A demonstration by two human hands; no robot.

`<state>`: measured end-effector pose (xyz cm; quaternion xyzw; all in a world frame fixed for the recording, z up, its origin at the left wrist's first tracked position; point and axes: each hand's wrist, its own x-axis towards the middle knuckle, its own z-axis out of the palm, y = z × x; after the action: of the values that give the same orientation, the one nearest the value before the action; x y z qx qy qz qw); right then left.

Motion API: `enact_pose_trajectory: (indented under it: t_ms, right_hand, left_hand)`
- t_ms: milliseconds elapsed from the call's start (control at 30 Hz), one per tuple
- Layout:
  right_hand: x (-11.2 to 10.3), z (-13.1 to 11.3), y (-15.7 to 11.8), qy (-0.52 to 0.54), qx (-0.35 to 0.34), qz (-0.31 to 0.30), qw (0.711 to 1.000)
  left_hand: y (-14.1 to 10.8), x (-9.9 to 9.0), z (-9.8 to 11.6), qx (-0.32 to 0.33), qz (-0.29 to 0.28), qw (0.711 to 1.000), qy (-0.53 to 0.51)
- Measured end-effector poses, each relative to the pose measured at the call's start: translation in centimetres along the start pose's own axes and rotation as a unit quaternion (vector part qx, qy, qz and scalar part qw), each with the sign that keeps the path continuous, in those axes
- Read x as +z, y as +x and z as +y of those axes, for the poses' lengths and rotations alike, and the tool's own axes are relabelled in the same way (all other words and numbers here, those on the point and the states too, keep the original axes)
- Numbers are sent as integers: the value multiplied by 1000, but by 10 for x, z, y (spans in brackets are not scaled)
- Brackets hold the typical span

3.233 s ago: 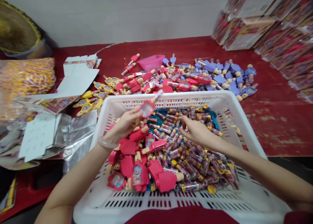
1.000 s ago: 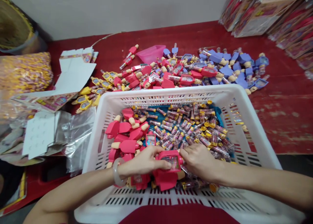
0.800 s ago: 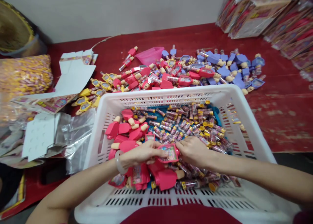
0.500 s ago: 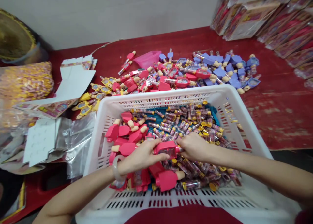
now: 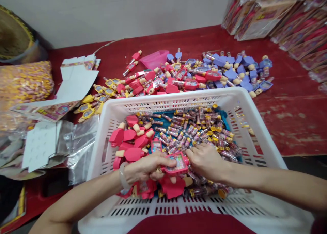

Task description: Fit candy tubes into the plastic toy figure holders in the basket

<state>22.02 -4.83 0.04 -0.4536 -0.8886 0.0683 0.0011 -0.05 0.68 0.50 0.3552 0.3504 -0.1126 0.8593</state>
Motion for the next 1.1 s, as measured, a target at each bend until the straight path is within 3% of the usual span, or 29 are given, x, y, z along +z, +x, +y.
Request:
enact_pose_trajectory:
  t_ms: [67,133,233,333,433,500,533,567,633,700,733,800,867,933,1000,1100]
  right_hand:
    - [0,0,1,32,27,-40,998]
    - [-1,0,3,55,65,-86,993]
    - [-3,0,8,105,109,-156,976]
    - [-1,3,13,176,130,-214,952]
    - [3,12,19,294,130,-295,900]
    - [7,19,21,359,113,-341,861]
    - [9,22,22,364,105,-345,859]
    - [11,24,23,345,100,-328,874]
    - [13,27,24,243,97,-244,934]
    - [15,27,25,126,84,-158,976]
    - [15,27,25,89,77,-138,983]
    - [14,25,25,75,80,-145,983]
    - [13,22,24,127,109,-179,969]
    - [15,19,22,201,136,-223,944]
    - [20,16,20,269,136,-272,914]
    - [31,16,20,335,110,-325,877]
  left_hand:
    - [-3,6,0,61,56,992,90]
    - [-6,11,0,142,139,951,236]
    - [-8,11,-4,220,227,812,491]
    - [-4,3,-13,285,211,663,659]
    - [4,-6,-22,367,197,565,713]
    - [7,-10,-23,385,200,555,710]
    - [7,-11,-21,373,206,573,700]
    - [7,-12,-18,348,217,607,681]
    - [3,-12,-7,267,240,708,608]
    - [-1,-13,4,174,211,820,503]
    - [-3,-13,8,140,176,862,454]
    - [-6,-13,12,116,123,899,405]
    - [-5,-14,9,144,155,866,454]
    - [0,-17,-1,180,202,777,568]
    - [7,-21,-13,208,202,676,677]
    - [16,-29,-21,257,193,568,758]
